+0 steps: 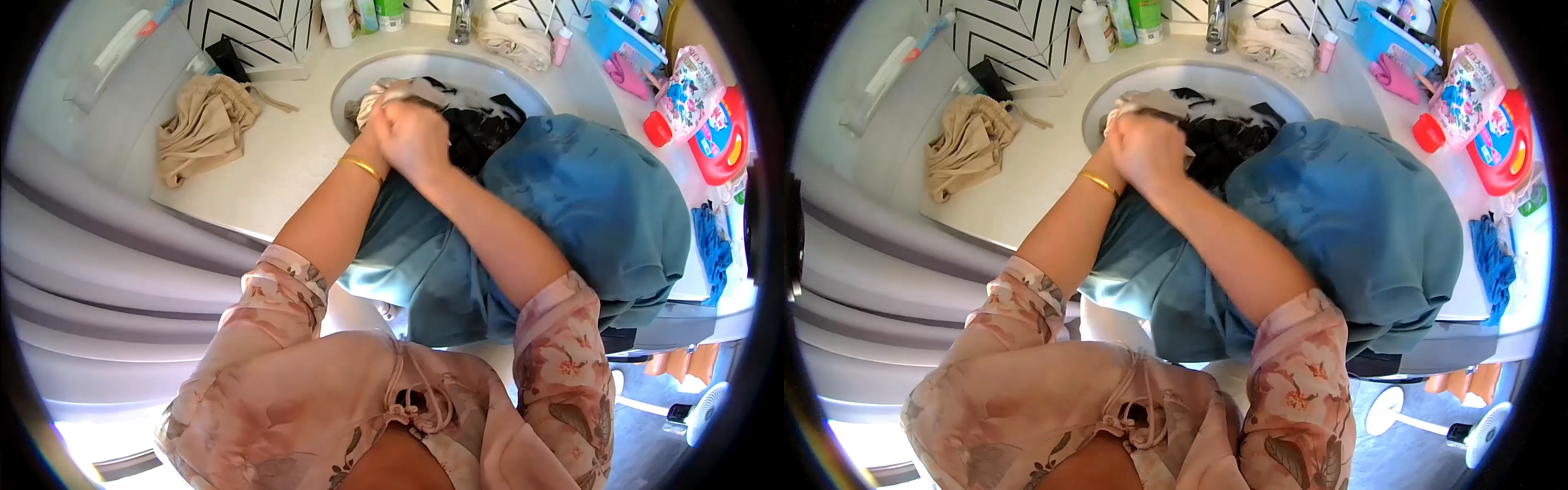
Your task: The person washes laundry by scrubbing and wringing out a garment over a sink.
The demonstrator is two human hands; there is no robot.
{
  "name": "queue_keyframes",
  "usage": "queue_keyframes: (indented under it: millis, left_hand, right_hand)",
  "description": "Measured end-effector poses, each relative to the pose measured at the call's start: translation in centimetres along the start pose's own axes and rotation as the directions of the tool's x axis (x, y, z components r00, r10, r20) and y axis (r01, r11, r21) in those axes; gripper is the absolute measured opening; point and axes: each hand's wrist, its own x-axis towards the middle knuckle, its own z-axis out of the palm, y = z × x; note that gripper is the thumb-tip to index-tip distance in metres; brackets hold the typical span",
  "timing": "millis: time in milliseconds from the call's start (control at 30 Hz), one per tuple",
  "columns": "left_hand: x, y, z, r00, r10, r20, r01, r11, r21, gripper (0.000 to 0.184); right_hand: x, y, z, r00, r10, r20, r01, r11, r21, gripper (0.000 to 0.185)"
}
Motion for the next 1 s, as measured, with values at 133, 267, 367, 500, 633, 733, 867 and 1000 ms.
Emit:
queue_keyframes:
  millis: [133, 267, 367, 500, 633, 733, 867, 1000]
  left_hand:
    - [1.1, -1.8, 3.9, 0.923, 0.020, -0.383, 0.024, 0.993, 0.112, 0.028]
    - [0.2, 0.0, 1.8, 0.972, -0.065, -0.225, 0.072, 0.997, 0.025, 0.029]
    - [0.2, -0.6, 2.6, 0.976, -0.076, -0.203, 0.084, 0.996, 0.031, 0.027]
    - [0.7, -1.8, 4.9, 0.977, -0.061, -0.203, 0.078, 0.994, 0.075, 0.024]
    - [-0.8, -0.3, 6.1, 0.980, -0.093, -0.176, 0.093, 0.996, -0.011, 0.026]
    - [-0.3, 0.3, 3.4, 0.962, -0.108, -0.250, 0.130, 0.989, 0.075, 0.028]
    - [0.2, 0.7, 2.3, 0.900, -0.094, -0.425, 0.127, 0.991, 0.050, 0.028]
    - [-0.4, -1.2, -1.4, 0.937, 0.315, -0.150, -0.211, 0.854, 0.475, 0.021]
  right_hand:
    - [3.3, 3.1, -2.1, 0.812, 0.576, 0.092, -0.574, 0.817, -0.044, 0.024]
    - [-0.8, -1.0, -1.0, 0.965, 0.176, 0.196, -0.176, 0.984, -0.017, 0.020]
    - [0.0, 1.0, 0.5, 0.998, 0.067, -0.017, -0.069, 0.984, -0.164, 0.012]
    - [3.0, 7.3, -2.0, 0.797, 0.600, 0.075, -0.602, 0.799, 0.003, 0.033]
    - [2.4, 10.1, -1.6, 0.438, 0.653, 0.617, -0.814, -0.003, 0.581, 0.053]
    - [2.6, 7.0, -4.7, 0.413, 0.318, 0.853, -0.810, -0.299, 0.504, 0.058]
    - [3.0, 4.6, -3.6, 0.683, 0.388, 0.619, -0.702, 0.582, 0.410, 0.037]
    - [0.7, -0.6, -1.6, 0.967, 0.068, 0.244, -0.032, 0.989, -0.146, 0.027]
